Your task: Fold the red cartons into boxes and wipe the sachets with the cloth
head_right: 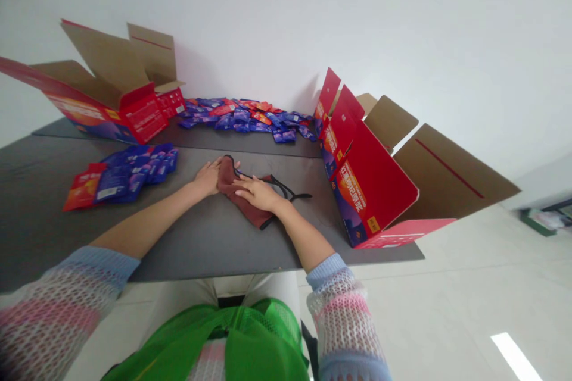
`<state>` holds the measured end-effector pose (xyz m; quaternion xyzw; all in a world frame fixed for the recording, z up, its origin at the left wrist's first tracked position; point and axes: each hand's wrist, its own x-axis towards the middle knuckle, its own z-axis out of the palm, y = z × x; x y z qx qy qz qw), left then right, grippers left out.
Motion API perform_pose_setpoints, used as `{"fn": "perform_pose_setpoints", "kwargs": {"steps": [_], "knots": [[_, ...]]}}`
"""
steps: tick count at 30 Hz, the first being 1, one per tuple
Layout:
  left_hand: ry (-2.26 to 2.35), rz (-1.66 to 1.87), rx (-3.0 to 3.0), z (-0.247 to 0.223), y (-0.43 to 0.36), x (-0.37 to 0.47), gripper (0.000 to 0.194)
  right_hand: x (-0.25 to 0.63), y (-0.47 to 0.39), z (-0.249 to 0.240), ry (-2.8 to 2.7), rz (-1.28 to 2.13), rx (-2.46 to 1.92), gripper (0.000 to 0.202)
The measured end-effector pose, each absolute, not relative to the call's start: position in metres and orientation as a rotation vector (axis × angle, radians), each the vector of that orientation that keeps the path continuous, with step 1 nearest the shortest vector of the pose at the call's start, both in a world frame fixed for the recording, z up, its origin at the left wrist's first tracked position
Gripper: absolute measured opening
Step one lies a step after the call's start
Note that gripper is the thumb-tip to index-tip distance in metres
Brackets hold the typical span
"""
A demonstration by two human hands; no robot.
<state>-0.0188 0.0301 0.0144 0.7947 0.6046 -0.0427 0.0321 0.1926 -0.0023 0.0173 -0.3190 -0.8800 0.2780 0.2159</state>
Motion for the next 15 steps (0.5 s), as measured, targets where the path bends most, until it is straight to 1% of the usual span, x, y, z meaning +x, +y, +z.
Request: {"fn": "perform_pose_setpoints", "kwargs": {"steps": [1,4,6,8,10,13,15], "knots": [[1.858,-0.127,2.436,0.016,0.030,-0.019,0.069,0.197,0.000,0.019,-2.352,0.883,-0.855,0.039],[1.894,-0.113,2.372,0.019,0.031,-0.017,0.064,0.203,0.005,0.020,-1.927,1.174,-0.837,0.052],[1.924,-0.121,2.323,0.019,0.031,-0.016,0.061,0.204,0.007,0.024,-1.613,1.245,-0.829,0.052],[1.960,-0.125,2.287,0.017,0.030,-0.015,0.060,0.207,0.011,0.032,-1.372,1.200,-0.820,0.051],[1.994,-0.110,2.262,0.014,0.030,-0.013,0.060,0.217,0.016,0.043,-1.242,1.082,-0.827,0.052],[2.028,-0.061,2.241,0.008,0.028,-0.011,0.064,0.236,0.020,0.057,-1.249,0.845,-0.893,0.053],[2.054,-0.021,2.243,0.005,0.027,-0.011,0.068,0.243,0.019,0.058,-1.338,0.699,-0.964,0.055]]}}
